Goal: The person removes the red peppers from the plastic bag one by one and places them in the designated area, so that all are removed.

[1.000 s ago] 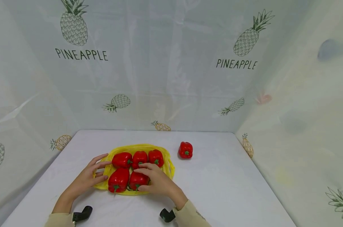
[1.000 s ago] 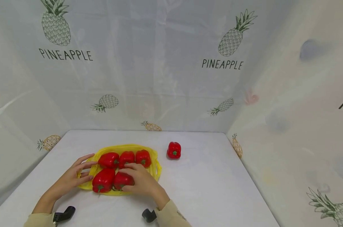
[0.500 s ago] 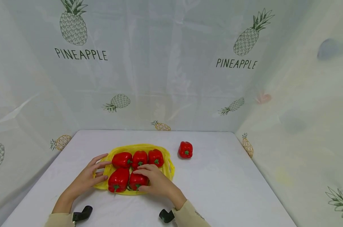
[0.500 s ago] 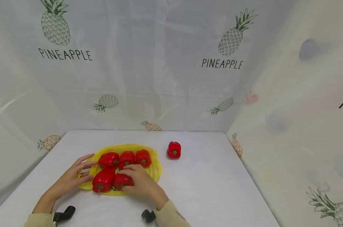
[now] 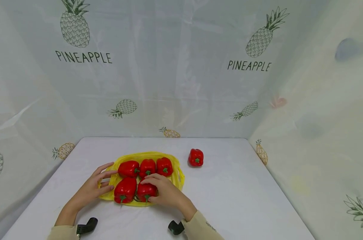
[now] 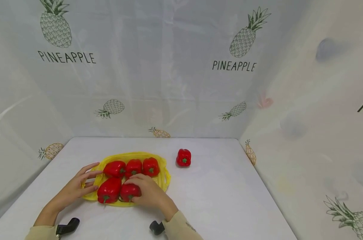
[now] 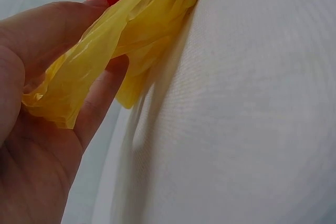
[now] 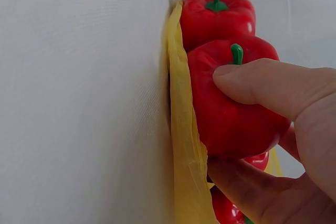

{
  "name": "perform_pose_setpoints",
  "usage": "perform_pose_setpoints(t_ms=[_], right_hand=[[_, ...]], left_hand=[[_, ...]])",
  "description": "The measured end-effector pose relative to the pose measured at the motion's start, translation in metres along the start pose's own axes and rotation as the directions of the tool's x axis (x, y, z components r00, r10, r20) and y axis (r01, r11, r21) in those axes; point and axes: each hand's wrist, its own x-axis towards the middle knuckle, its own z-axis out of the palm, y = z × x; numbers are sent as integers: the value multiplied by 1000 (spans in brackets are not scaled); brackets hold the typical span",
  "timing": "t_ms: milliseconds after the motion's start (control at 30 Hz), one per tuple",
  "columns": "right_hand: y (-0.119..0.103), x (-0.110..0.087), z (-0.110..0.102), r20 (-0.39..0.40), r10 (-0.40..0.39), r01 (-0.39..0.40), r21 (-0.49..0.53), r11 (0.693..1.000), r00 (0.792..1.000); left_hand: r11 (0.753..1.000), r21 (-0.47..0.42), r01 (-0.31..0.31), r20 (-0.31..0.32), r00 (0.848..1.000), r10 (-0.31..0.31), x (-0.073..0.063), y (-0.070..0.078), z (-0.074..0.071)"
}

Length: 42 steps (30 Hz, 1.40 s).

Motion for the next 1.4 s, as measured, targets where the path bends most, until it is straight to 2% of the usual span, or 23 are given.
perform_pose_setpoints(t_ms=[267, 567, 900, 1233, 1400], right_hand=[[0, 1, 0, -9, 0, 0, 8, 1000, 1000], [0, 0, -3, 6, 34, -34, 54, 998, 999], [-2, -2, -14, -30, -22, 24, 61, 998, 999], [-4, -3, -19, -53, -36, 39, 53, 998, 998], [-4, -5, -21, -73, -34, 40, 83, 996, 997]], left_hand=[[1000, 19, 12, 4, 1000, -12, 0, 0, 0], [1000, 17, 10, 6, 1000, -10, 0, 0, 0], [999, 25, 27, 6, 1000, -27, -1, 3, -1], [999, 32, 28, 2, 1000, -28, -1, 4, -1], [999, 33, 30, 1, 1000, -30, -1, 4, -1]])
